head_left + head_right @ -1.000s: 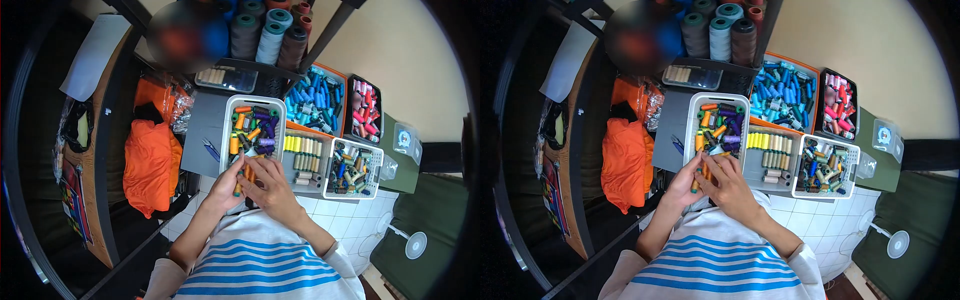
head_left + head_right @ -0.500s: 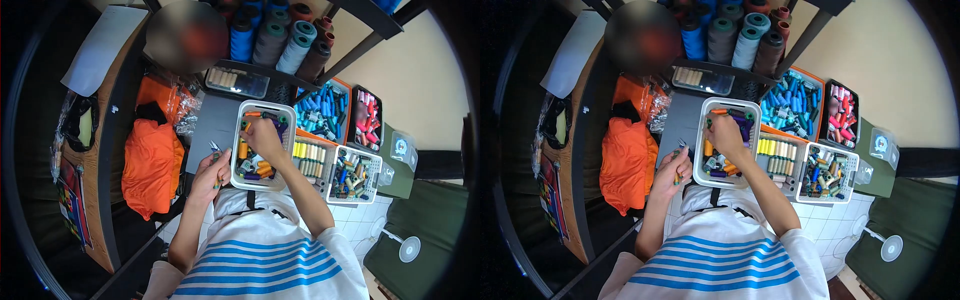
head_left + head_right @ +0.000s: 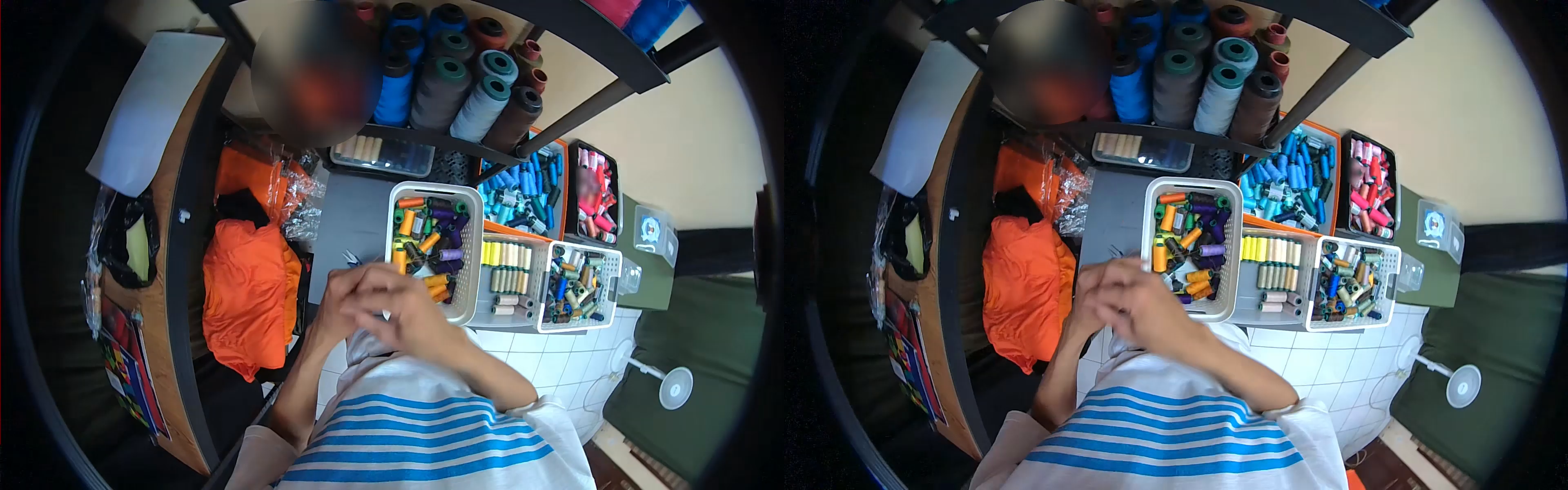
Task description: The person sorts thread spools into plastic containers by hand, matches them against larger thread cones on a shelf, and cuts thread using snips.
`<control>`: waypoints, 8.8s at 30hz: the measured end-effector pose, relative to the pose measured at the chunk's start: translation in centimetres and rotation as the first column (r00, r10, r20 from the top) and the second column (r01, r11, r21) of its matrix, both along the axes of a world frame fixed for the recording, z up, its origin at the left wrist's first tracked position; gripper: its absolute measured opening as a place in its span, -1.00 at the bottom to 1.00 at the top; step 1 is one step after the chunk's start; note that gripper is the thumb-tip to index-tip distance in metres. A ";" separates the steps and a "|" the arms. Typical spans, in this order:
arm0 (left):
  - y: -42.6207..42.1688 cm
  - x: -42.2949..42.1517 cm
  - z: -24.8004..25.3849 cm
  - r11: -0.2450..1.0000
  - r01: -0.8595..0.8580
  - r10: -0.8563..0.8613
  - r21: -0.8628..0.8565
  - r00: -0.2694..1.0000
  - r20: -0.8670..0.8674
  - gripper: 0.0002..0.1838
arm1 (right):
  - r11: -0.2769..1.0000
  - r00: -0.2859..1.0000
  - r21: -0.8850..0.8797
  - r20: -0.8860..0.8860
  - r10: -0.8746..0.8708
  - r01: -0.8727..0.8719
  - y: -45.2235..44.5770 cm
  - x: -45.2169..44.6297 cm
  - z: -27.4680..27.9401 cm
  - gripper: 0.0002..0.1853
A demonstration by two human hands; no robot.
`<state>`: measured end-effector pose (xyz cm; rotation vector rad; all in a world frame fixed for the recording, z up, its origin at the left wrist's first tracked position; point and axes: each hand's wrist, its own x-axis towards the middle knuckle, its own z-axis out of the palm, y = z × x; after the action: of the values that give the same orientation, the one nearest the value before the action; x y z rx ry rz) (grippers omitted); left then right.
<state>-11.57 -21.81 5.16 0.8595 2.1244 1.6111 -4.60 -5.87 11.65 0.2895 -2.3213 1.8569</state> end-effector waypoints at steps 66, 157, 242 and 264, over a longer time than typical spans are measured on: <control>6.0 3.9 4.7 0.987 -0.082 0.128 -0.138 0.918 0.376 -0.73 | 0.768 0.855 -0.433 0.438 -0.278 0.472 10.2 5.4 -6.4 -0.86; 0.0 1.4 16.3 0.829 0.018 -0.047 -0.558 0.998 -0.038 -0.64 | 0.994 0.986 0.112 0.165 -0.013 -0.005 6.0 10.5 -1.4 -0.84; 1.1 7.1 -1.1 0.896 -0.319 0.376 -0.311 0.916 0.143 -0.73 | 0.759 0.605 0.424 0.459 -0.651 0.494 10.9 11.8 -16.9 -0.83; 10.5 5.9 -6.5 0.753 0.100 -0.395 -0.650 0.859 -0.325 -0.91 | 0.787 0.583 0.254 0.553 -0.595 0.562 12.3 13.9 -13.3 -0.72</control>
<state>-5.68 -11.27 -1.30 1.2883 2.4574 0.5167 9.27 6.44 -1.61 -1.1250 -2.3617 1.6674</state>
